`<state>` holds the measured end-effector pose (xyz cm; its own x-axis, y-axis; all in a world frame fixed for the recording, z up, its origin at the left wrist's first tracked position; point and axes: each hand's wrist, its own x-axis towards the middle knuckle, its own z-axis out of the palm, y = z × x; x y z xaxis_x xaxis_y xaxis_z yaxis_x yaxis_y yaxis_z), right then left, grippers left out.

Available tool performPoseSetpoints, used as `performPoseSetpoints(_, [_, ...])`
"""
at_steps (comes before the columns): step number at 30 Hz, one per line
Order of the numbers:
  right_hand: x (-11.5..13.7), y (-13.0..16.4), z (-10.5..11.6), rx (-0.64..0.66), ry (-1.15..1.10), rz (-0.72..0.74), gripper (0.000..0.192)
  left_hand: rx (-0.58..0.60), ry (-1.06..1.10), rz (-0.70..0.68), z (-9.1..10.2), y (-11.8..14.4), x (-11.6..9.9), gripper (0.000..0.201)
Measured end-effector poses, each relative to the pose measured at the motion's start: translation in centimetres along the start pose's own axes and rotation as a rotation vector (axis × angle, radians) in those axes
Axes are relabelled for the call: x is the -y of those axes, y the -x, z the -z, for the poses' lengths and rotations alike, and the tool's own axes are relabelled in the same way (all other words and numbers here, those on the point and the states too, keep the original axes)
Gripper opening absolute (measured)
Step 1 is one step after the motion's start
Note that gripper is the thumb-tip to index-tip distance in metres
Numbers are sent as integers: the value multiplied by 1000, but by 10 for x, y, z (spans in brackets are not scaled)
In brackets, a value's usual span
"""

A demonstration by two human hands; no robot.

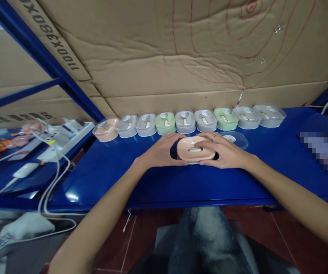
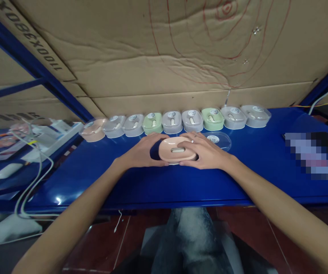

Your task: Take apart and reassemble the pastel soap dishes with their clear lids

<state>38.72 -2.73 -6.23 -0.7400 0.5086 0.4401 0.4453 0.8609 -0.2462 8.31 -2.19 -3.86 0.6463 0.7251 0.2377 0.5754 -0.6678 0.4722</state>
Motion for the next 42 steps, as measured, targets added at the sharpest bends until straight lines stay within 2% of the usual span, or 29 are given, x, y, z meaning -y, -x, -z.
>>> performPoseSetpoints(21, [3, -1, 3, 30, -74, 3, 50, 3, 12, -33, -2, 0, 1, 85])
performPoseSetpoints(31, [1, -1, 1, 39, -91, 5, 53, -19, 32, -44, -12, -1, 8, 98])
performPoseSetpoints(38, [0, 0, 0, 62, -93, -4, 50, 12, 53, -47, -11, -3, 9, 84])
performPoseSetpoints(42, [0, 0, -1, 62, -94, -17, 50, -12, 87, -14, -16, -4, 9, 85])
